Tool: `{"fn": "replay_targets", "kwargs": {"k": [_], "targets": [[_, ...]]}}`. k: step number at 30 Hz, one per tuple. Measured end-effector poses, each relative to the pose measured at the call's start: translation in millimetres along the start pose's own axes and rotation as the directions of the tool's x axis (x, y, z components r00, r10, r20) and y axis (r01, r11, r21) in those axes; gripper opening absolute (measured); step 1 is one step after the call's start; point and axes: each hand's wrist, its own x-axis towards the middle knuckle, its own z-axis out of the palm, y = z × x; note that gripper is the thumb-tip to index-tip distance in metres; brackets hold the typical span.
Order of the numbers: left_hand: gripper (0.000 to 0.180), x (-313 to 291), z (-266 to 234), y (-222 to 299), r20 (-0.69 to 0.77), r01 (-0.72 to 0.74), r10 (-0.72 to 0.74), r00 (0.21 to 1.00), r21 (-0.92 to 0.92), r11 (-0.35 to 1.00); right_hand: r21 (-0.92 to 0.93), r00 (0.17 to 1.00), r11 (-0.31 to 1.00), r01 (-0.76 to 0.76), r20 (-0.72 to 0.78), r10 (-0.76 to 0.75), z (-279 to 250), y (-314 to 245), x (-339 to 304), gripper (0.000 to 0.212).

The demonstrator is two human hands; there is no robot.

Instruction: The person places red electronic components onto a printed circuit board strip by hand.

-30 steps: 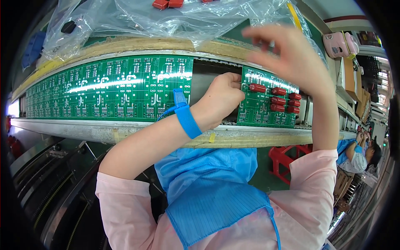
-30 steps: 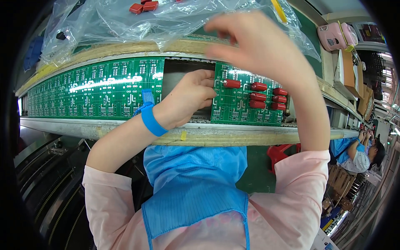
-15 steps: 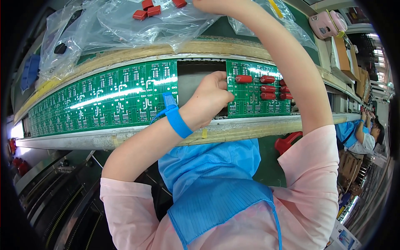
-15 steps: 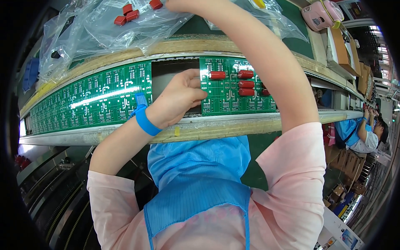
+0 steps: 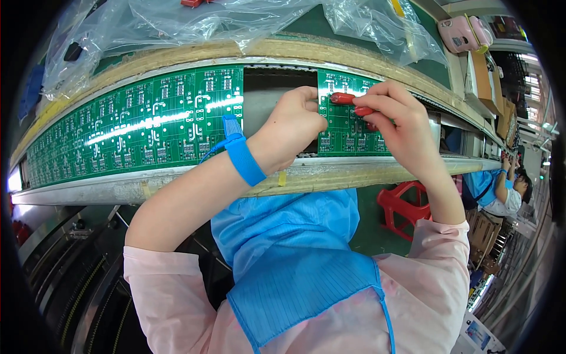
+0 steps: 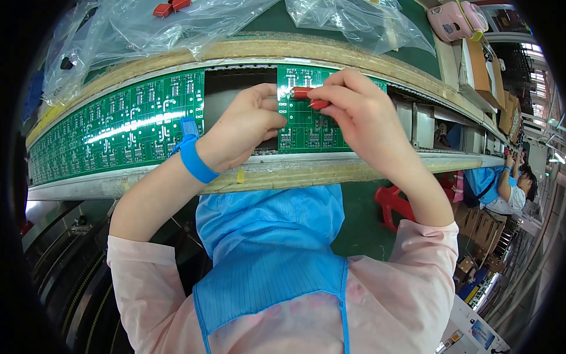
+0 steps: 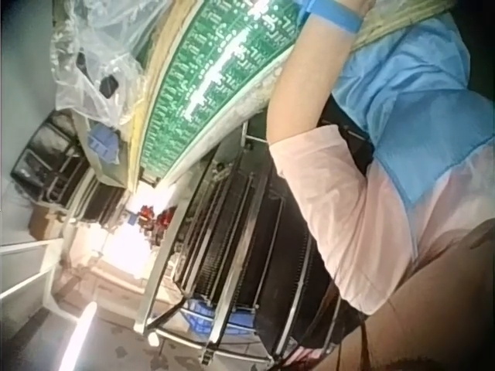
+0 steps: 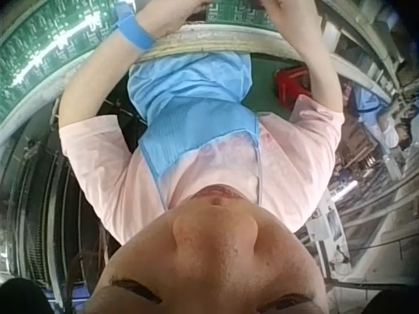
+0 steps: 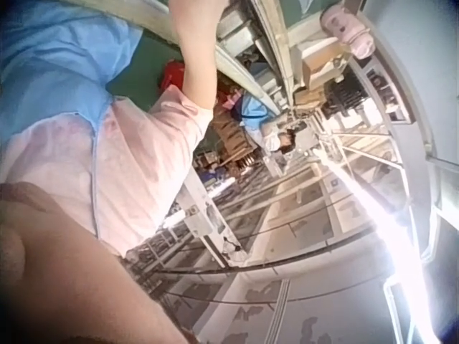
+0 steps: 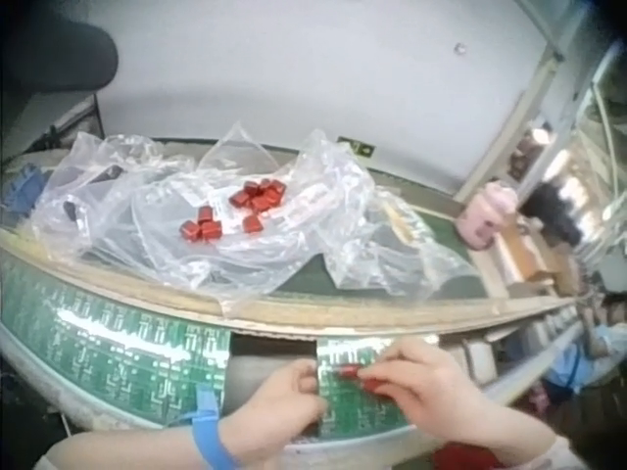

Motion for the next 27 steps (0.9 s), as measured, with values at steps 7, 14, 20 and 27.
{"fn": "replay_targets", "kwargs": {"k": [7,14,20,27], "targets": [[0.046,0.1,1.2,2.5,0.013,0.020,-0.020,1.000,0.001,1.000,-0.171,0.984,0.979,0.106,-0.122,-0.128,15.5,14.2,-4.7,0.024],[0.049,0.4,-0.5,1.1,-0.002,0.019,-0.019,1.000,0.014,1.000,-0.183,0.973,0.978,0.099,-0.188,-0.134,21.9,16.1,-5.7,0.024],[0.049,-1.6,-0.2,3.1,0.013,0.017,-0.016,1.000,-0.004,1.000,-0.266,0.957,0.950,0.166,-0.188,-0.220,26.3,15.6,-6.9,0.027],[0.045,-4.4,2.6,6.3,0.003,0.024,-0.024,1.000,0.030,0.999,-0.465,0.914,0.842,0.272,-0.148,-0.377,37.1,7.6,-5.3,0.029]]}}
